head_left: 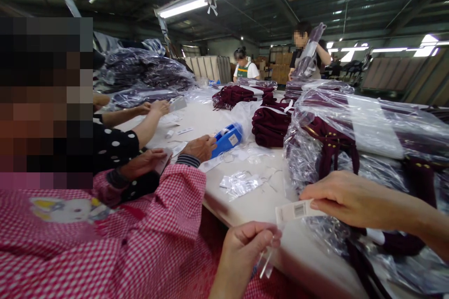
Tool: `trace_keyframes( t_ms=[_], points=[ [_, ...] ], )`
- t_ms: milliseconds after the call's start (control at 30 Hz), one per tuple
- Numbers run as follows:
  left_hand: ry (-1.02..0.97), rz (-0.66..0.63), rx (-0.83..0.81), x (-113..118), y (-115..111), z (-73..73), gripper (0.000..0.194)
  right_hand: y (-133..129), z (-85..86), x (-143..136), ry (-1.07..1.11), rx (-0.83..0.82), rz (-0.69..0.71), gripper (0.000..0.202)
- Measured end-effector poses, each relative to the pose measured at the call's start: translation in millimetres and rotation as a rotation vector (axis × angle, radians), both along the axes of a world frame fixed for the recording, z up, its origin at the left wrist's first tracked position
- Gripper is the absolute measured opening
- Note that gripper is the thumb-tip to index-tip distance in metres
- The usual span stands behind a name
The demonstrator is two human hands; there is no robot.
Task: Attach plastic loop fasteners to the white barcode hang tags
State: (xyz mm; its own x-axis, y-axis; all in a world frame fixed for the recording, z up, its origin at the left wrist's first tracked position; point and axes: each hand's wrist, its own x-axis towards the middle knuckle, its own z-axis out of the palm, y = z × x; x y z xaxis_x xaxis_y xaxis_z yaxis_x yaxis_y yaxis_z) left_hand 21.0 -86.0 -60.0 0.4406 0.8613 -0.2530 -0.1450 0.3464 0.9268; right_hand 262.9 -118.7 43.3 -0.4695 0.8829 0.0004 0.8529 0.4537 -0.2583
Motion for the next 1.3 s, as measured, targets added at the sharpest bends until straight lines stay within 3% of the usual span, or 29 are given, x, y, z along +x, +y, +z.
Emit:
trace_keyframes(
  t_ms=[400, 633, 1000, 1300],
  points=[
    [-0.177, -0.013, -0.149, 8, 0, -10.7, 0.021, 3, -1.6, -4, -0.115, 0.017, 0.033, 0.018],
    [-0.216, -0.043, -0.135, 11, 2, -20.7, 0.025, 9, -0.9, -8, -0.032, -0.053, 0.103, 0.021],
    [-0.094, 0.025, -0.155, 11, -4, -11.2, 0.027, 20, -4.1, -3, 0.07, -0.211, 0.119, 0.039],
    [-0.09, 0.019, -0.159, 19, -3, -11.3, 0.024, 22, -3.0, -2, 0.053, -0.228, 0.164, 0.039]
  ],
)
